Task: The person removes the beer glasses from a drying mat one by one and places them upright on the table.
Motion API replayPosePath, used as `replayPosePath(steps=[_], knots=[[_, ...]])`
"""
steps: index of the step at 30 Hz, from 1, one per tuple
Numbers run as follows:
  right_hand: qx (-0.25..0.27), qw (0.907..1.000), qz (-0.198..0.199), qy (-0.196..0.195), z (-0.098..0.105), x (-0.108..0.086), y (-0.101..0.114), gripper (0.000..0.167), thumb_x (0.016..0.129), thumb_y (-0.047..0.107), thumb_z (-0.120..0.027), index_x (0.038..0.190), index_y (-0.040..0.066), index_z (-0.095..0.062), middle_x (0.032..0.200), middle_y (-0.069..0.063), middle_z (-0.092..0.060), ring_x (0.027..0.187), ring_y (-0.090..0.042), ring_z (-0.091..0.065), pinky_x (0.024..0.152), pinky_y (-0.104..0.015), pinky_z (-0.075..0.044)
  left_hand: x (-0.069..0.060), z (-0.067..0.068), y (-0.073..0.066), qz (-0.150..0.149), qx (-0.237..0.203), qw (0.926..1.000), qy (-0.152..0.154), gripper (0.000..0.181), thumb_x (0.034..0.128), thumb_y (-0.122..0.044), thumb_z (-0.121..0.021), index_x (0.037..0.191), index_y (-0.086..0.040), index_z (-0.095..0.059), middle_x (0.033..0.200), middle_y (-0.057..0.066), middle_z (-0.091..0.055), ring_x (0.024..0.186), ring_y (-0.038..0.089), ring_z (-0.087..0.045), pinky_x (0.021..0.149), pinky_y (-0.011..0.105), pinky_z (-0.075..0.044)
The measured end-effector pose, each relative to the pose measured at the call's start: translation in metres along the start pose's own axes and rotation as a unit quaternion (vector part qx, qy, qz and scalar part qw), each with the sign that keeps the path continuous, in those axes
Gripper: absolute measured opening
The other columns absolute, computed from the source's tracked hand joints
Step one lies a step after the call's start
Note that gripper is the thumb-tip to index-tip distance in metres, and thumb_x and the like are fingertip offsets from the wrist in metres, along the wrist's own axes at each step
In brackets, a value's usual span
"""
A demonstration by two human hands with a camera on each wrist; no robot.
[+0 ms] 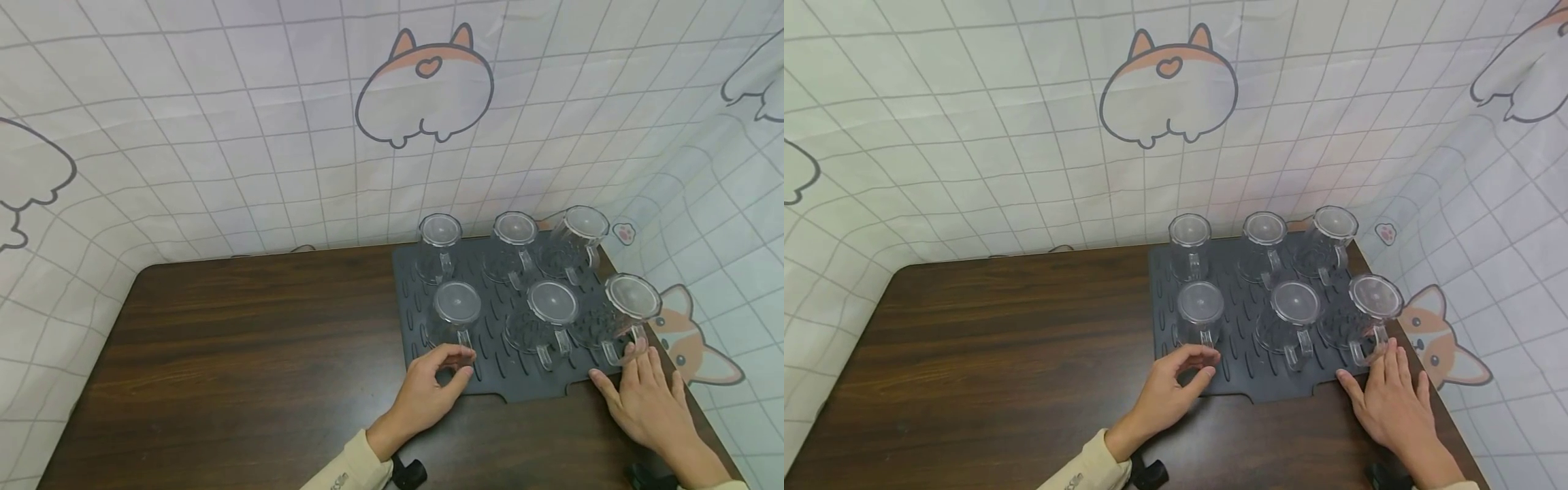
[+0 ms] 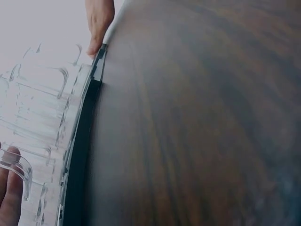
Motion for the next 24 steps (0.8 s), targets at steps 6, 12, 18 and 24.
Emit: replayPosePath(steps=[6, 12, 18, 24], knots=[[0.002, 0.9999, -0.009, -0.007, -0.0012, 0.0011, 0.0021, 0.094, 0.110, 0.057, -0.029, 0.156, -0.018, 0.000, 0.162, -0.044, 0.003, 0.153, -0.061, 0.002, 0.113, -0.086, 0.002, 0.0006, -0.0017, 0.0028, -0.021, 0.007, 0.9997, -0.010, 0.019, 0.1023, -0.012, -0.065, 0.121, -0.010, -0.068, 0.116, 0.008, -0.077, 0.104, 0.020, -0.075, 0.091, 0.029, -0.062], [0.001, 0.9999, -0.007, -0.013, -0.0012, 0.0013, 0.0040, 0.094, 0.110, 0.058, -0.031, 0.156, -0.019, -0.003, 0.161, -0.046, -0.003, 0.153, -0.062, 0.001, 0.113, -0.086, 0.002, 0.0006, -0.0026, 0.0045, -0.036, 0.007, 0.9991, -0.021, 0.018, 0.1037, -0.011, -0.062, 0.120, -0.009, -0.069, 0.113, 0.008, -0.075, 0.103, 0.020, -0.074, 0.090, 0.025, -0.061], [0.001, 0.9998, -0.006, -0.017, -0.0020, -0.0002, 0.0043, 0.094, 0.110, 0.057, -0.031, 0.157, -0.019, -0.003, 0.162, -0.046, -0.003, 0.154, -0.061, 0.001, 0.114, -0.085, 0.004, 0.0009, -0.0041, 0.0057, -0.075, 0.020, 0.9962, -0.039, 0.017, 0.1029, -0.008, -0.062, 0.118, -0.007, -0.069, 0.109, 0.008, -0.075, 0.100, 0.017, -0.075, 0.088, 0.022, -0.061], [-0.003, 0.9998, -0.010, -0.017, -0.0013, 0.0008, 0.0039, 0.095, 0.109, 0.058, -0.032, 0.156, -0.019, -0.003, 0.163, -0.044, -0.002, 0.154, -0.061, 0.000, 0.113, -0.086, 0.001, 0.0023, -0.0048, 0.0064, -0.097, 0.026, 0.9938, -0.048, 0.016, 0.1026, -0.006, -0.061, 0.117, -0.005, -0.068, 0.108, 0.008, -0.075, 0.099, 0.015, -0.075, 0.088, 0.022, -0.060]])
Point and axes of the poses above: each hand's wrist, its own x-axis towards the middle knuckle, its own z-axis out of the back of the hand, y = z × x, the point moved 2 cm from there along x, towards the middle knuckle
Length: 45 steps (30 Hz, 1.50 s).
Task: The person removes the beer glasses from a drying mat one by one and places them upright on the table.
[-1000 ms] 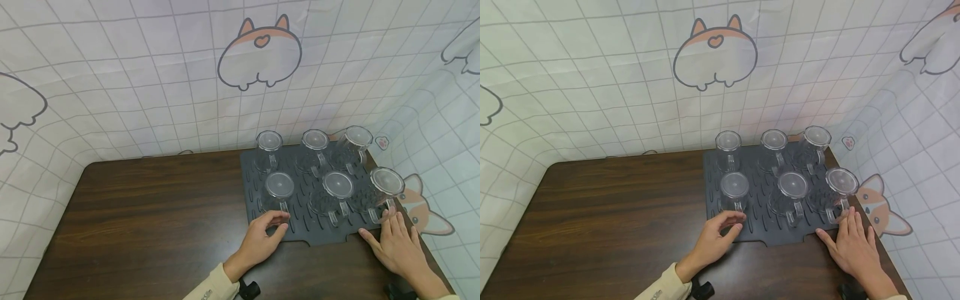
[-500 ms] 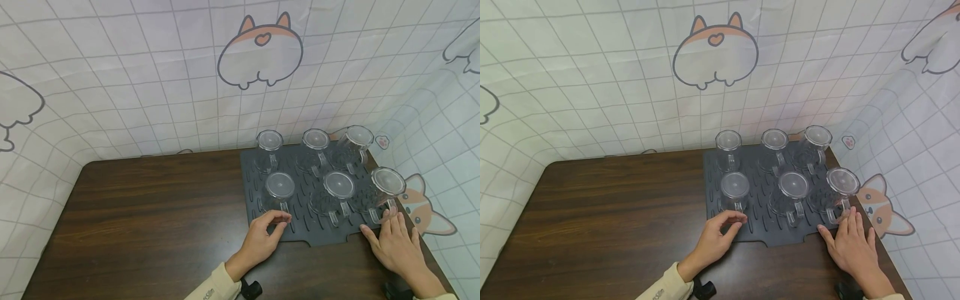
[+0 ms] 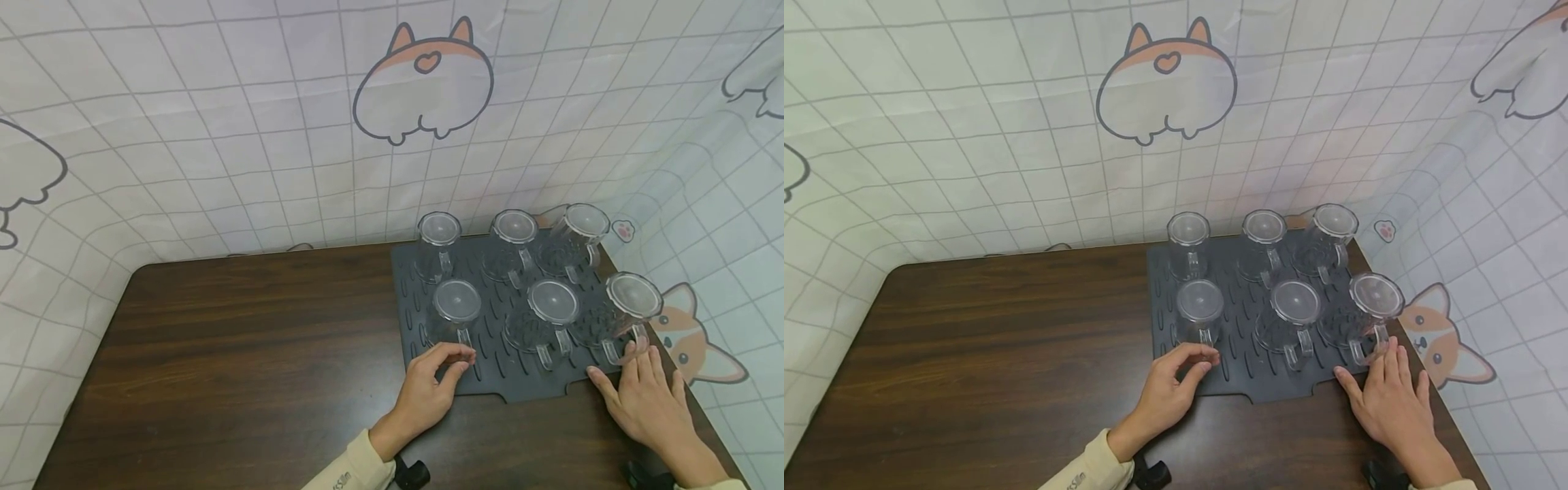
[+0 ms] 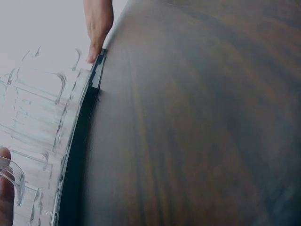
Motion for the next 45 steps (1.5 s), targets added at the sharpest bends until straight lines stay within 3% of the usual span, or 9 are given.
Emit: replayPosePath(steps=[12, 30, 39, 45], knots=[[-0.002, 0.9999, -0.014, 0.010, 0.001, 0.002, 0.000, 0.096, 0.109, 0.060, -0.029, 0.155, -0.021, -0.007, 0.162, -0.044, 0.001, 0.154, -0.060, 0.002, 0.113, -0.085, -0.002, 0.001, 0.001, -0.004, -0.009, -0.011, 0.9996, -0.023, 0.017, 0.1013, -0.003, -0.062, 0.117, -0.004, -0.067, 0.107, 0.011, -0.075, 0.098, 0.018, -0.076, 0.087, 0.023, -0.061], [0.006, 0.9991, -0.020, 0.036, 0.001, 0.006, -0.003, 0.098, 0.108, 0.063, -0.026, 0.156, -0.020, -0.003, 0.162, -0.043, 0.005, 0.154, -0.060, 0.006, 0.116, -0.082, 0.008, 0.001, 0.003, -0.007, -0.022, 0.017, 0.9992, -0.029, 0.016, 0.1023, -0.006, -0.061, 0.117, -0.008, -0.067, 0.106, 0.007, -0.075, 0.098, 0.015, -0.075, 0.087, 0.021, -0.060], [-0.011, 0.9998, -0.002, 0.015, 0.000, 0.005, -0.003, 0.096, 0.109, 0.060, -0.029, 0.154, -0.023, -0.009, 0.161, -0.045, 0.001, 0.152, -0.063, -0.002, 0.114, -0.082, -0.009, 0.003, 0.006, -0.013, -0.041, 0.025, 0.9982, -0.035, 0.016, 0.1011, -0.004, -0.062, 0.116, -0.009, -0.067, 0.104, 0.006, -0.074, 0.096, 0.016, -0.074, 0.085, 0.020, -0.060], [-0.016, 0.9998, 0.009, 0.000, -0.001, 0.003, -0.002, 0.094, 0.110, 0.057, -0.031, 0.153, -0.023, -0.011, 0.160, -0.047, -0.003, 0.151, -0.064, -0.007, 0.114, -0.081, -0.011, 0.003, 0.008, -0.015, -0.048, 0.030, 0.9977, -0.036, 0.016, 0.1015, -0.005, -0.062, 0.116, -0.009, -0.067, 0.104, 0.006, -0.075, 0.097, 0.015, -0.074, 0.086, 0.020, -0.060]])
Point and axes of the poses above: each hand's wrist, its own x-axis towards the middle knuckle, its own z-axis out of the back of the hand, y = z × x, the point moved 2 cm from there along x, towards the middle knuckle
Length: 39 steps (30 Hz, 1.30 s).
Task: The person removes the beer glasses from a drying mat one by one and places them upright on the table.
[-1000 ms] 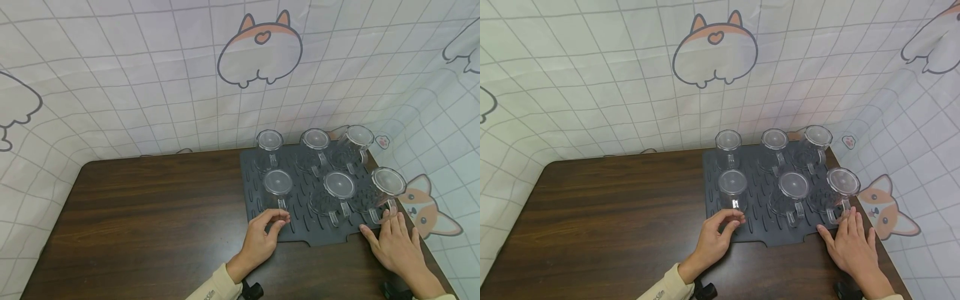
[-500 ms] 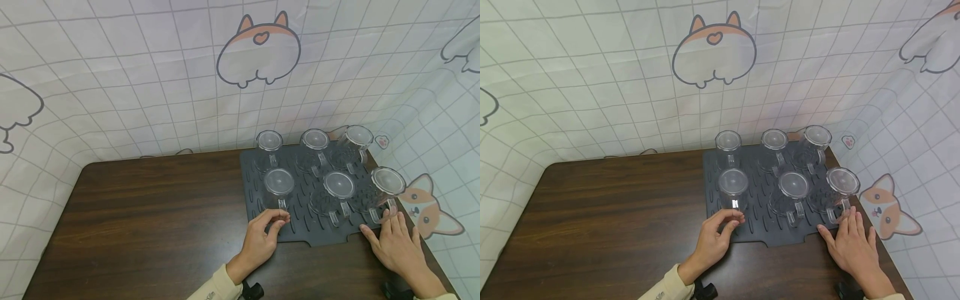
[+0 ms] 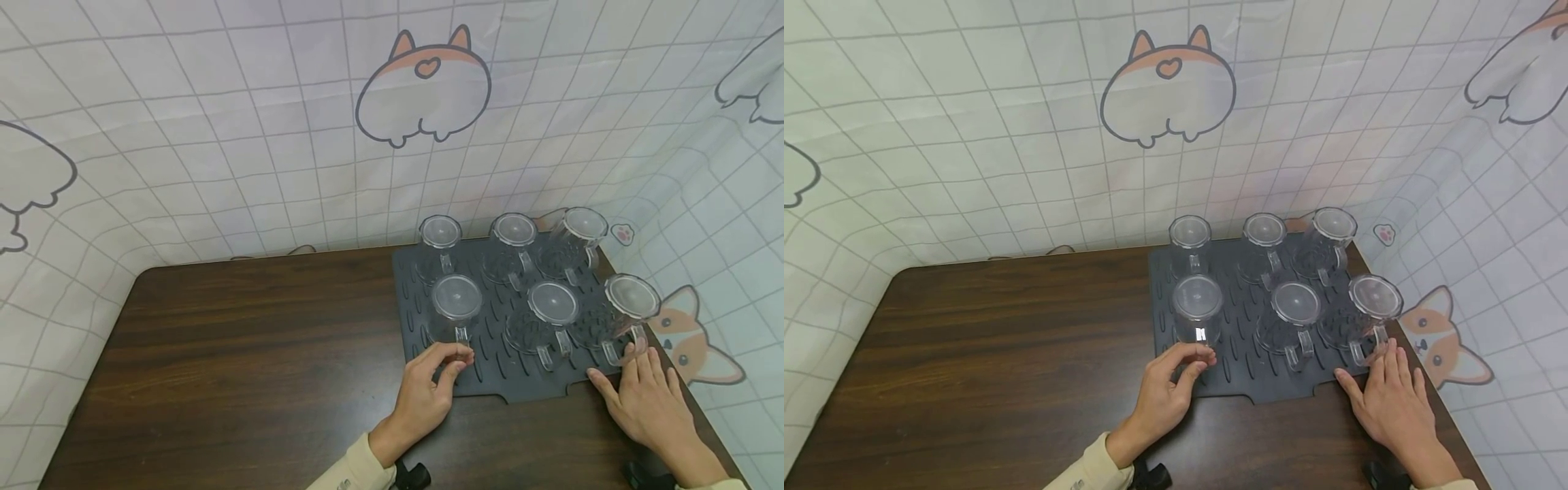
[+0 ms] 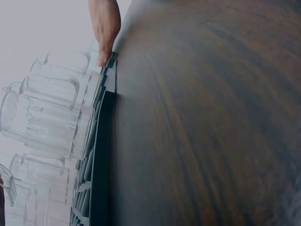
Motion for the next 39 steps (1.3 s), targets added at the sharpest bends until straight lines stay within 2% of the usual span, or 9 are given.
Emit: replayPosePath(steps=[8, 13, 17, 19, 22, 28, 31, 34, 39], knots=[[-0.019, 0.9997, 0.013, 0.011, 0.003, 0.001, -0.004, 0.095, 0.109, 0.059, -0.033, 0.154, -0.022, -0.013, 0.156, -0.050, -0.015, 0.150, -0.064, -0.012, 0.115, -0.080, -0.013, -0.001, 0.005, -0.003, -0.010, 0.005, 0.9999, -0.007, 0.016, 0.1015, -0.006, -0.062, 0.116, -0.010, -0.068, 0.103, 0.005, -0.075, 0.096, 0.014, -0.074, 0.086, 0.020, -0.060], [0.013, 0.9993, 0.034, 0.000, 0.008, 0.001, -0.012, 0.088, 0.109, 0.054, -0.040, 0.151, -0.022, -0.025, 0.156, -0.050, -0.018, 0.149, -0.066, -0.012, 0.112, -0.084, -0.011, 0.000, 0.008, -0.004, -0.022, 0.006, 0.9996, -0.014, 0.016, 0.1006, -0.004, -0.063, 0.116, -0.009, -0.068, 0.102, 0.005, -0.074, 0.094, 0.015, -0.073, 0.085, 0.019, -0.059], [0.037, 0.9982, 0.039, -0.026, 0.017, 0.001, -0.018, 0.083, 0.110, 0.048, -0.042, 0.153, -0.020, -0.022, 0.158, -0.049, -0.012, 0.150, -0.066, -0.010, 0.114, -0.085, -0.002, 0.001, 0.011, -0.005, -0.035, 0.011, 0.9990, -0.025, 0.016, 0.0998, -0.003, -0.064, 0.114, -0.008, -0.068, 0.099, 0.005, -0.074, 0.091, 0.015, -0.073, 0.083, 0.018, -0.059], [0.039, 0.9979, 0.038, -0.034, 0.024, 0.000, -0.022, 0.086, 0.110, 0.047, -0.041, 0.155, -0.020, -0.013, 0.160, -0.048, -0.006, 0.152, -0.063, -0.005, 0.117, -0.082, 0.005, 0.002, 0.013, -0.006, -0.039, 0.013, 0.9987, -0.029, 0.015, 0.0996, -0.002, -0.064, 0.113, -0.007, -0.068, 0.099, 0.005, -0.074, 0.091, 0.015, -0.073, 0.083, 0.018, -0.059], [0.037, 0.9979, 0.037, -0.039, 0.033, -0.004, -0.028, 0.088, 0.110, 0.048, -0.043, 0.156, -0.019, -0.011, 0.162, -0.044, -0.002, 0.154, -0.060, -0.001, 0.118, -0.079, 0.014, 0.004, 0.016, -0.007, -0.047, 0.016, 0.9982, -0.034, 0.015, 0.0995, 0.000, -0.063, 0.112, -0.007, -0.068, 0.098, 0.005, -0.073, 0.090, 0.014, -0.073, 0.083, 0.018, -0.059], [0.026, 0.9981, 0.027, -0.048, 0.056, -0.009, -0.038, 0.083, 0.110, 0.048, -0.041, 0.161, -0.010, -0.007, 0.163, -0.039, -0.007, 0.148, -0.065, -0.014, 0.114, -0.084, 0.011, 0.008, 0.022, -0.011, -0.071, 0.030, 0.9963, -0.039, 0.017, 0.0982, 0.004, -0.063, 0.112, -0.006, -0.068, 0.098, 0.005, -0.073, 0.090, 0.014, -0.072, 0.084, 0.018, -0.059], [0.029, 0.9967, 0.013, -0.075, 0.071, -0.008, -0.038, 0.077, 0.111, 0.048, -0.035, 0.164, 0.000, -0.005, 0.166, -0.034, -0.009, 0.145, -0.064, -0.024, 0.112, -0.086, 0.007, 0.010, 0.026, -0.013, -0.085, 0.039, 0.9948, -0.041, 0.019, 0.0973, 0.006, -0.062, 0.112, -0.005, -0.068, 0.098, 0.005, -0.072, 0.091, 0.014, -0.072, 0.084, 0.018, -0.059], [0.040, 0.9918, 0.017, -0.121, 0.085, -0.007, -0.032, 0.071, 0.112, 0.047, -0.033, 0.164, 0.004, -0.015, 0.169, -0.029, -0.012, 0.137, -0.065, -0.032, 0.112, -0.085, 0.000, 0.012, 0.029, -0.015, -0.097, 0.046, 0.9932, -0.043, 0.020, 0.0965, 0.007, -0.063, 0.112, -0.004, -0.068, 0.098, 0.006, -0.072, 0.090, 0.014, -0.072, 0.083, 0.017, -0.059], [0.074, 0.9722, 0.058, -0.214, 0.100, -0.006, -0.017, 0.061, 0.113, 0.043, -0.034, 0.158, 0.003, -0.034, 0.168, -0.024, -0.028, 0.132, -0.061, -0.039, 0.111, -0.081, -0.009, 0.015, 0.032, -0.019, -0.120, 0.052, 0.9905, -0.042, 0.020, 0.0949, 0.009, -0.063, 0.111, -0.002, -0.068, 0.098, 0.007, -0.072, 0.090, 0.015, -0.072, 0.084, 0.017, -0.059]])
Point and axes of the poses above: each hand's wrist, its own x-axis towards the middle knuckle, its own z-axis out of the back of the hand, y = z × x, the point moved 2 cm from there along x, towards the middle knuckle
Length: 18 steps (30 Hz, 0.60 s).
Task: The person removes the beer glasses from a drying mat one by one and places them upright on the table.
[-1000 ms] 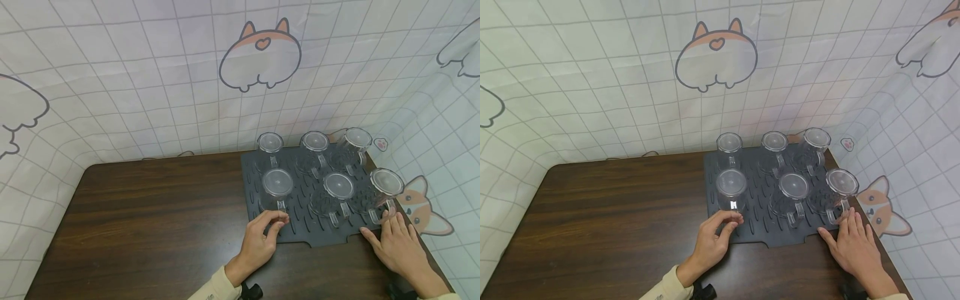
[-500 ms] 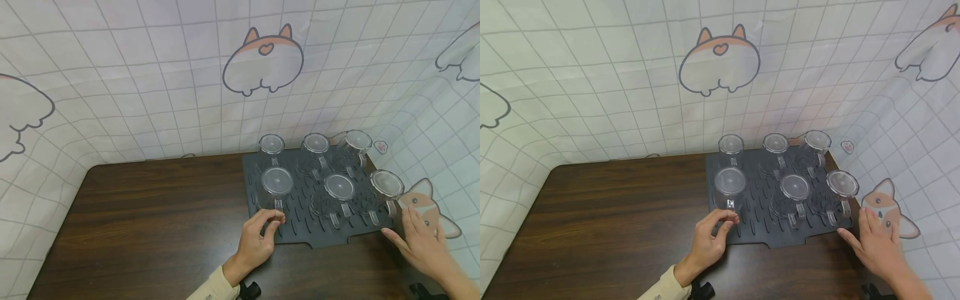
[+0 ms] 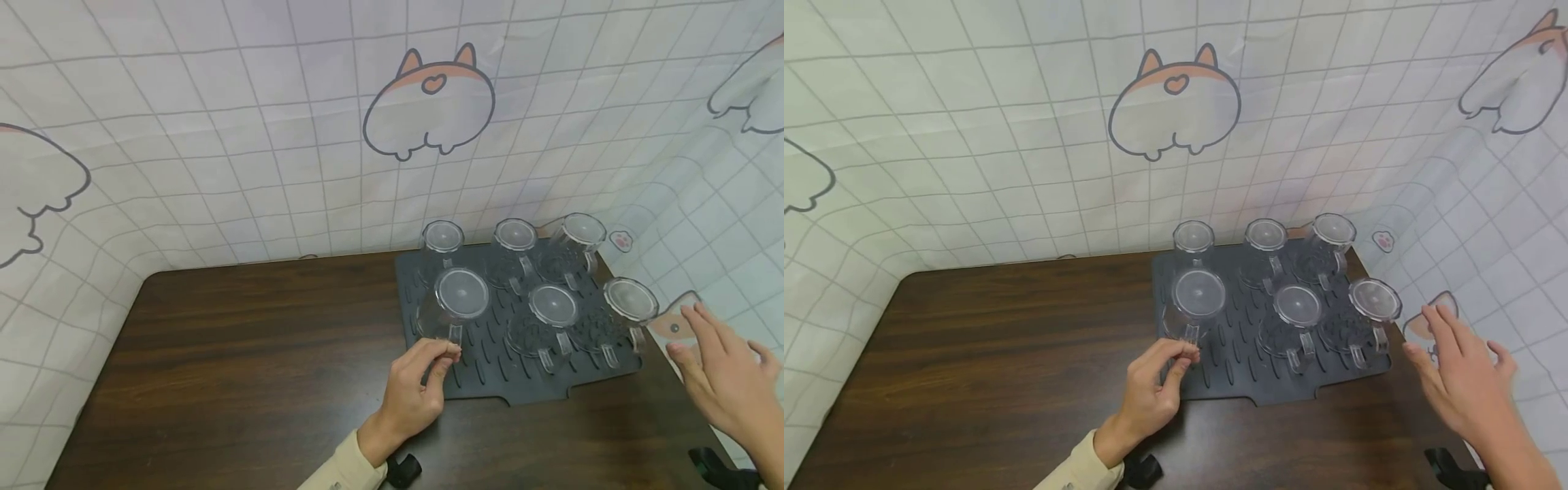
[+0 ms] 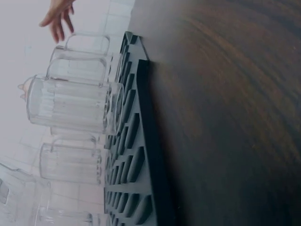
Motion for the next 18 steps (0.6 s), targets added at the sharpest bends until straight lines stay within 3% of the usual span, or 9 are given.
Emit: replayPosePath(steps=[3, 8, 11, 12, 16, 18], knots=[[0.038, 0.9980, 0.030, -0.041, 0.001, 0.007, 0.013, 0.060, 0.113, 0.045, -0.031, 0.155, 0.003, -0.040, 0.164, -0.025, -0.036, 0.136, -0.058, -0.039, 0.110, -0.079, -0.011, 0.002, 0.003, -0.001, -0.015, 0.012, 0.9998, -0.001, 0.019, 0.0946, 0.008, -0.064, 0.110, -0.002, -0.069, 0.098, 0.007, -0.072, 0.090, 0.015, -0.072, 0.085, 0.018, -0.060], [0.089, 0.9941, 0.043, -0.045, 0.001, 0.017, 0.038, 0.067, 0.112, 0.052, -0.023, 0.154, 0.002, -0.040, 0.159, -0.030, -0.040, 0.147, -0.053, -0.033, 0.112, -0.078, -0.009, 0.004, 0.007, -0.003, -0.037, 0.052, 0.9979, 0.002, 0.015, 0.0975, 0.003, -0.063, 0.108, -0.006, -0.070, 0.098, 0.004, -0.074, 0.090, 0.014, -0.071, 0.085, 0.021, -0.059], [0.119, 0.9887, 0.061, -0.068, 0.000, 0.023, 0.054, 0.067, 0.112, 0.053, -0.026, 0.153, 0.003, -0.042, 0.151, -0.033, -0.045, 0.145, -0.046, -0.038, 0.111, -0.072, -0.015, 0.007, 0.009, -0.005, -0.058, 0.076, 0.9954, 0.004, 0.014, 0.0991, 0.001, -0.062, 0.107, -0.006, -0.070, 0.097, 0.002, -0.073, 0.088, 0.013, -0.070, 0.083, 0.022, -0.057], [0.129, 0.9848, 0.078, -0.087, 0.000, 0.026, 0.059, 0.068, 0.111, 0.054, -0.028, 0.152, 0.002, -0.044, 0.145, -0.034, -0.049, 0.136, -0.044, -0.044, 0.107, -0.068, -0.021, 0.008, 0.010, -0.006, -0.066, 0.082, 0.9944, 0.004, 0.014, 0.0993, 0.001, -0.061, 0.107, -0.006, -0.070, 0.097, 0.002, -0.073, 0.088, 0.013, -0.069, 0.082, 0.022, -0.057], [0.167, 0.9669, 0.128, -0.144, -0.001, 0.035, 0.076, 0.072, 0.109, 0.058, -0.034, 0.148, -0.001, -0.051, 0.130, -0.036, -0.056, 0.132, -0.005, -0.047, 0.115, -0.032, -0.030, 0.012, 0.012, -0.008, -0.090, 0.108, 0.9901, 0.007, 0.015, 0.0996, 0.001, -0.060, 0.107, -0.007, -0.071, 0.097, 0.000, -0.071, 0.084, 0.011, -0.067, 0.077, 0.020, -0.052], [0.190, 0.9599, 0.140, -0.152, -0.002, 0.038, 0.084, 0.073, 0.109, 0.059, -0.035, 0.147, -0.001, -0.052, 0.132, -0.025, -0.062, 0.133, 0.008, -0.042, 0.112, -0.014, -0.028, 0.014, 0.014, -0.009, -0.097, 0.119, 0.9882, 0.008, 0.016, 0.1001, 0.001, -0.059, 0.107, -0.007, -0.070, 0.097, 0.000, -0.070, 0.082, 0.011, -0.065, 0.075, 0.019, -0.050]])
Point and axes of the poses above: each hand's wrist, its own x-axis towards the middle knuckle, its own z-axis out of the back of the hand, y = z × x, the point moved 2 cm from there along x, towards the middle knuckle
